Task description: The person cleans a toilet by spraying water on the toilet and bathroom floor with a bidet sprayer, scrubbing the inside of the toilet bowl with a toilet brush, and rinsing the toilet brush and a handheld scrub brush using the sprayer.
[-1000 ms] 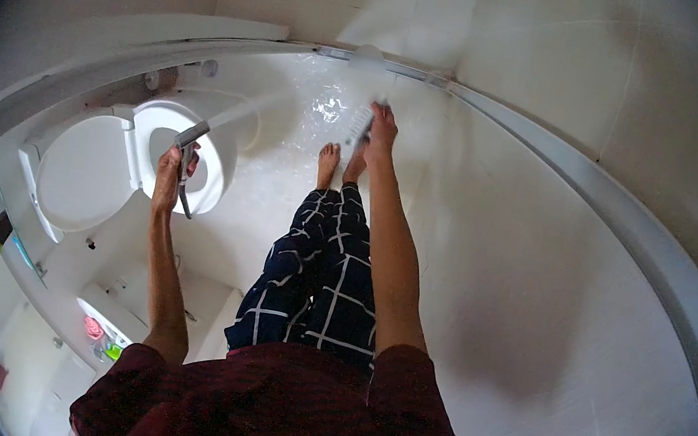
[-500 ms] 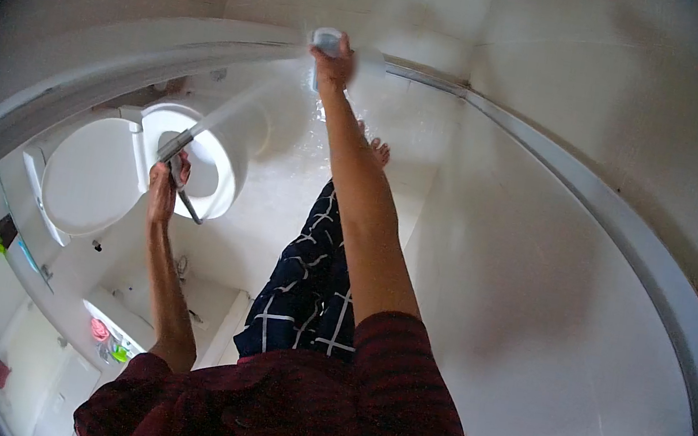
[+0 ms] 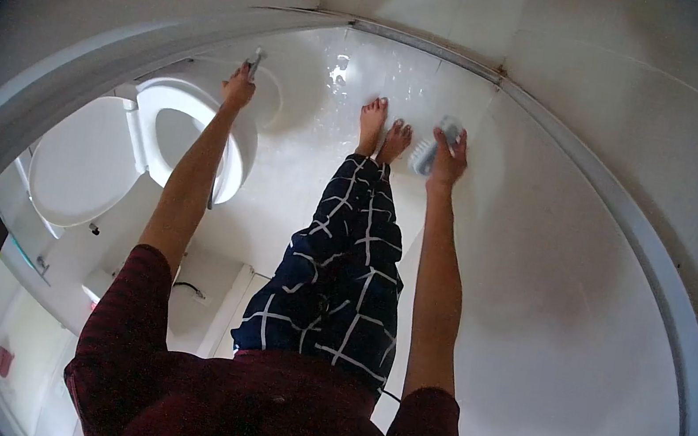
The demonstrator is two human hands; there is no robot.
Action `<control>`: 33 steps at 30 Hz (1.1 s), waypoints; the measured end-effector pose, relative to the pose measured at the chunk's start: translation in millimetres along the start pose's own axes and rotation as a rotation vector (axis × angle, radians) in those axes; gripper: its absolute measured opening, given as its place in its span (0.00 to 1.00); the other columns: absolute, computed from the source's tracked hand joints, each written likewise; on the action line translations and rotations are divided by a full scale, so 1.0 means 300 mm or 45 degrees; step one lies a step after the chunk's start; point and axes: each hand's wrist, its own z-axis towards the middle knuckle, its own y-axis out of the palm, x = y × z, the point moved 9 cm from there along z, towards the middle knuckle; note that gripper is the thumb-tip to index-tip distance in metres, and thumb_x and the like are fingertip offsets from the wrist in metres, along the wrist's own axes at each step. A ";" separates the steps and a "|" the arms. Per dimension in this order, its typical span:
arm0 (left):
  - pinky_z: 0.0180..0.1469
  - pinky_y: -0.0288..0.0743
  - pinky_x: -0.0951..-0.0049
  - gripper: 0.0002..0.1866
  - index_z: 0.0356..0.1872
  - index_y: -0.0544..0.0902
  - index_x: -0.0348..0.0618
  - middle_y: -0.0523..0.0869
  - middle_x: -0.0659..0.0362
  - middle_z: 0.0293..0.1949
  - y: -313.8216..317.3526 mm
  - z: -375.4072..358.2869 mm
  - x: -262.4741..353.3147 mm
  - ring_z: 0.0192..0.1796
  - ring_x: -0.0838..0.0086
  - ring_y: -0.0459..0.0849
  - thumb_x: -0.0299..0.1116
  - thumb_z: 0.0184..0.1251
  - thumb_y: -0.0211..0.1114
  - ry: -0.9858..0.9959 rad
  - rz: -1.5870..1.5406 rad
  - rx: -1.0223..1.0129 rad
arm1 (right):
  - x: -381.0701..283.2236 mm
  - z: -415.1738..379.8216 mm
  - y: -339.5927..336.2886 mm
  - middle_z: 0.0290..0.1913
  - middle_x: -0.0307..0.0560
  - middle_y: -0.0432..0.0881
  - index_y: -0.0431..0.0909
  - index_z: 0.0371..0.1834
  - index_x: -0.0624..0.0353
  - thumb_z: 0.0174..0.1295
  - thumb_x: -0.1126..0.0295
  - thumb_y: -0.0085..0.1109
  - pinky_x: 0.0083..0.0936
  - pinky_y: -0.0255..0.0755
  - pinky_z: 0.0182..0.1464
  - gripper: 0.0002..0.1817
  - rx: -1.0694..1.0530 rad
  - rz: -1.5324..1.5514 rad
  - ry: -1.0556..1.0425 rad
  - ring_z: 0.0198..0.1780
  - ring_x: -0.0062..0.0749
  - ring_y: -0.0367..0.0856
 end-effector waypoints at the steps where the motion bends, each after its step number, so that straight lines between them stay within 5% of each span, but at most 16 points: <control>1: 0.59 0.54 0.44 0.38 0.64 0.54 0.49 0.73 0.53 0.52 -0.024 -0.019 -0.023 0.55 0.60 0.72 0.29 0.49 0.62 -0.121 0.098 -0.025 | 0.000 -0.026 -0.038 0.58 0.52 0.67 0.57 0.64 0.57 0.41 0.62 0.70 0.30 0.63 0.55 0.45 0.034 -0.011 0.044 0.56 0.37 0.67; 7: 0.60 0.52 0.48 0.40 0.63 0.58 0.56 0.73 0.60 0.52 -0.120 -0.201 0.004 0.56 0.64 0.69 0.35 0.45 0.67 0.101 0.458 0.200 | 0.082 -0.068 -0.211 0.59 0.54 0.65 0.57 0.64 0.59 0.42 0.61 0.70 0.32 0.61 0.57 0.45 0.156 -0.052 0.164 0.57 0.41 0.67; 10: 0.61 0.52 0.48 0.28 0.58 0.68 0.53 0.75 0.59 0.47 -0.116 -0.303 0.012 0.56 0.67 0.67 0.30 0.52 0.61 0.336 0.532 0.269 | 0.066 -0.060 -0.241 0.59 0.54 0.66 0.57 0.64 0.59 0.42 0.61 0.71 0.31 0.61 0.57 0.45 0.186 -0.162 0.108 0.57 0.40 0.67; 14: 0.53 0.61 0.56 0.19 0.50 0.76 0.58 0.78 0.65 0.44 -0.243 -0.286 -0.170 0.50 0.67 0.72 0.39 0.55 0.59 0.092 0.663 0.561 | -0.072 -0.053 -0.166 0.58 0.54 0.67 0.57 0.64 0.59 0.44 0.62 0.70 0.27 0.61 0.57 0.44 0.149 -0.173 -0.058 0.55 0.36 0.69; 18: 0.44 0.67 0.57 0.19 0.47 0.78 0.54 0.79 0.65 0.46 -0.310 -0.169 -0.361 0.49 0.63 0.72 0.44 0.53 0.59 -0.297 0.197 0.523 | -0.211 -0.046 -0.051 0.57 0.53 0.68 0.57 0.64 0.56 0.44 0.61 0.70 0.27 0.65 0.53 0.44 0.014 -0.313 -0.116 0.52 0.36 0.71; 22: 0.49 0.66 0.53 0.25 0.49 0.77 0.49 0.77 0.49 0.46 -0.285 -0.185 -0.435 0.48 0.55 0.72 0.50 0.50 0.61 -0.441 -0.088 0.451 | -0.201 -0.036 -0.007 0.55 0.53 0.70 0.58 0.64 0.57 0.44 0.60 0.70 0.26 0.68 0.49 0.43 -0.020 -0.364 -0.130 0.51 0.33 0.72; 25: 0.53 0.63 0.53 0.28 0.50 0.76 0.49 0.75 0.42 0.48 -0.280 -0.200 -0.429 0.49 0.52 0.72 0.54 0.49 0.61 -0.285 -0.193 0.438 | -0.175 -0.048 -0.002 0.53 0.53 0.71 0.59 0.63 0.59 0.43 0.59 0.70 0.25 0.68 0.48 0.44 0.011 -0.445 -0.103 0.50 0.32 0.72; 28: 0.55 0.62 0.56 0.28 0.50 0.76 0.49 0.75 0.42 0.48 -0.306 -0.240 -0.385 0.52 0.51 0.70 0.55 0.50 0.61 -0.101 -0.309 0.441 | -0.185 -0.075 0.009 0.52 0.53 0.72 0.58 0.63 0.59 0.42 0.59 0.70 0.26 0.68 0.49 0.44 -0.001 -0.393 -0.058 0.50 0.32 0.72; 33: 0.59 0.60 0.63 0.26 0.52 0.76 0.52 0.73 0.53 0.55 -0.072 -0.163 -0.594 0.61 0.60 0.66 0.51 0.52 0.62 -0.269 -0.135 0.113 | -0.246 -0.030 -0.047 0.53 0.54 0.72 0.59 0.62 0.64 0.43 0.60 0.69 0.24 0.63 0.54 0.43 0.057 -0.394 -0.076 0.52 0.35 0.72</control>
